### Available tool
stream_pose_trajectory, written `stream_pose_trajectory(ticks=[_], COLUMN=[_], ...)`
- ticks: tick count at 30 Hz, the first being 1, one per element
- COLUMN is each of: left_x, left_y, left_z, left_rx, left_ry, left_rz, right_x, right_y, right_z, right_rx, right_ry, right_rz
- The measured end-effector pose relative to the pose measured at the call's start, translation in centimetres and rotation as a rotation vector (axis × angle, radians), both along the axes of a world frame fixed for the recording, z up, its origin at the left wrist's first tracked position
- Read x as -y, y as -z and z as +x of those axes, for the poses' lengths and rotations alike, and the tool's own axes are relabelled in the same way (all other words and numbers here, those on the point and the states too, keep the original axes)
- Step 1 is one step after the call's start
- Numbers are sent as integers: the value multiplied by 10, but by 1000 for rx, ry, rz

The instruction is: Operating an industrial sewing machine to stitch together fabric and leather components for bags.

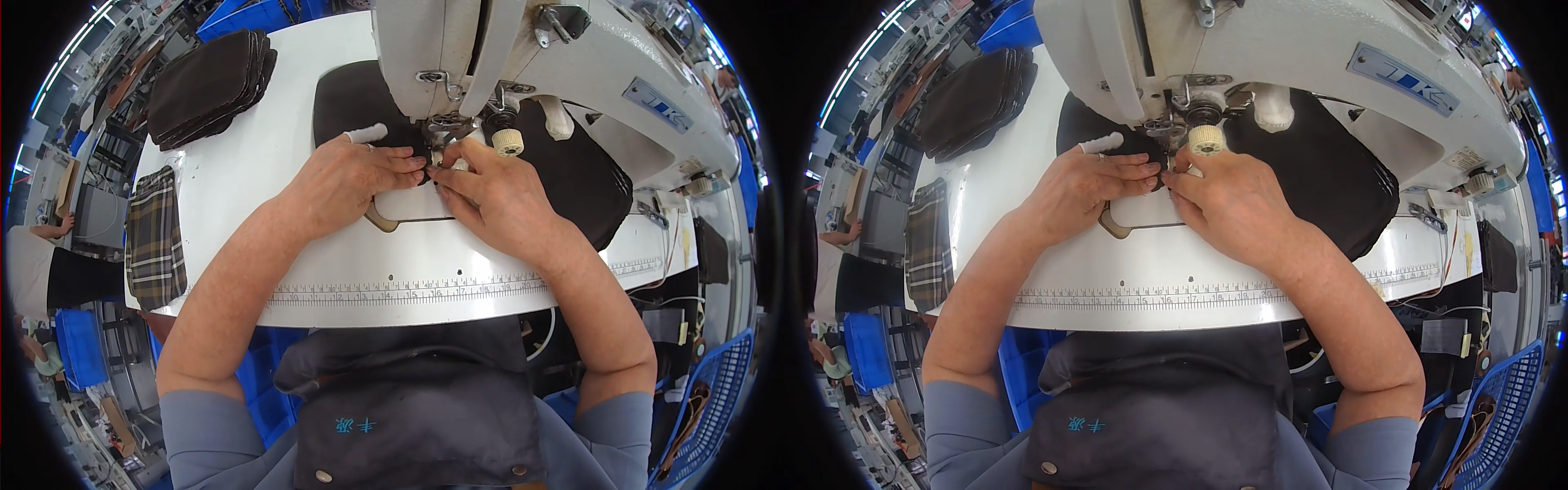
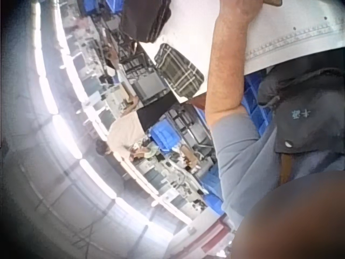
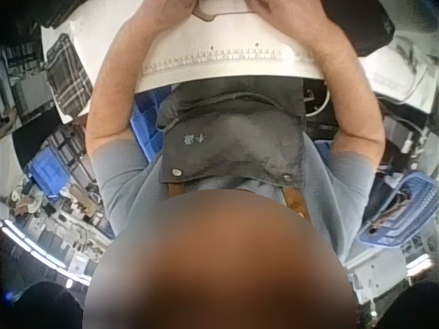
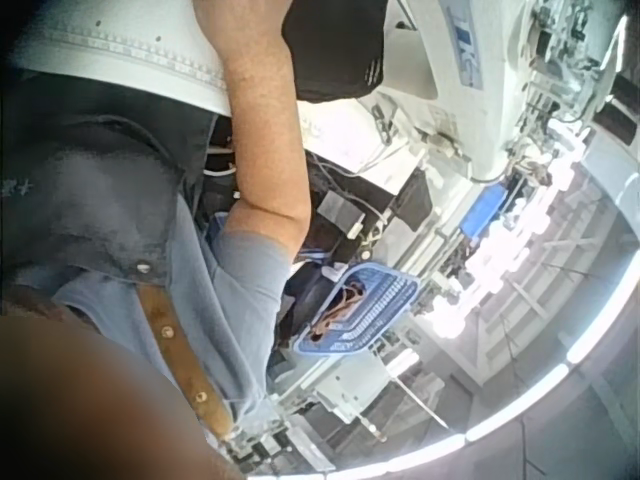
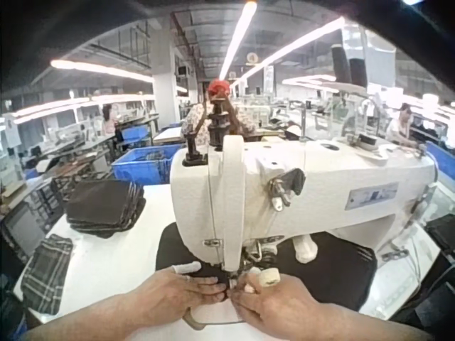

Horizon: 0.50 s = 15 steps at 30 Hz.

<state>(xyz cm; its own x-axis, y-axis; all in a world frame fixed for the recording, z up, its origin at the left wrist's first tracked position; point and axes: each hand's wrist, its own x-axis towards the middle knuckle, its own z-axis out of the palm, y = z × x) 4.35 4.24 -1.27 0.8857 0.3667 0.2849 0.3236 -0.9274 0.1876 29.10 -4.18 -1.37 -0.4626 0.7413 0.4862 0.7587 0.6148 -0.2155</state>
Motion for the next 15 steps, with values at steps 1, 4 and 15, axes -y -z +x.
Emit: stream_pose_trajectory(ticks=[1, 4, 15], left_x=[-4, -12, 34], left_y=[0, -3, -35], left_z=[2, 6, 48], left_rx=[20, -39, -263], left_ry=[-2, -15, -305], left_rz=[21, 152, 70], right_x=[-1, -2, 0], right_y=[1, 4, 12], right_z=[-1, -3, -2], right_rx=[18, 44, -21], right_ry=[41, 94, 159], right_rz=[-11, -6, 2])
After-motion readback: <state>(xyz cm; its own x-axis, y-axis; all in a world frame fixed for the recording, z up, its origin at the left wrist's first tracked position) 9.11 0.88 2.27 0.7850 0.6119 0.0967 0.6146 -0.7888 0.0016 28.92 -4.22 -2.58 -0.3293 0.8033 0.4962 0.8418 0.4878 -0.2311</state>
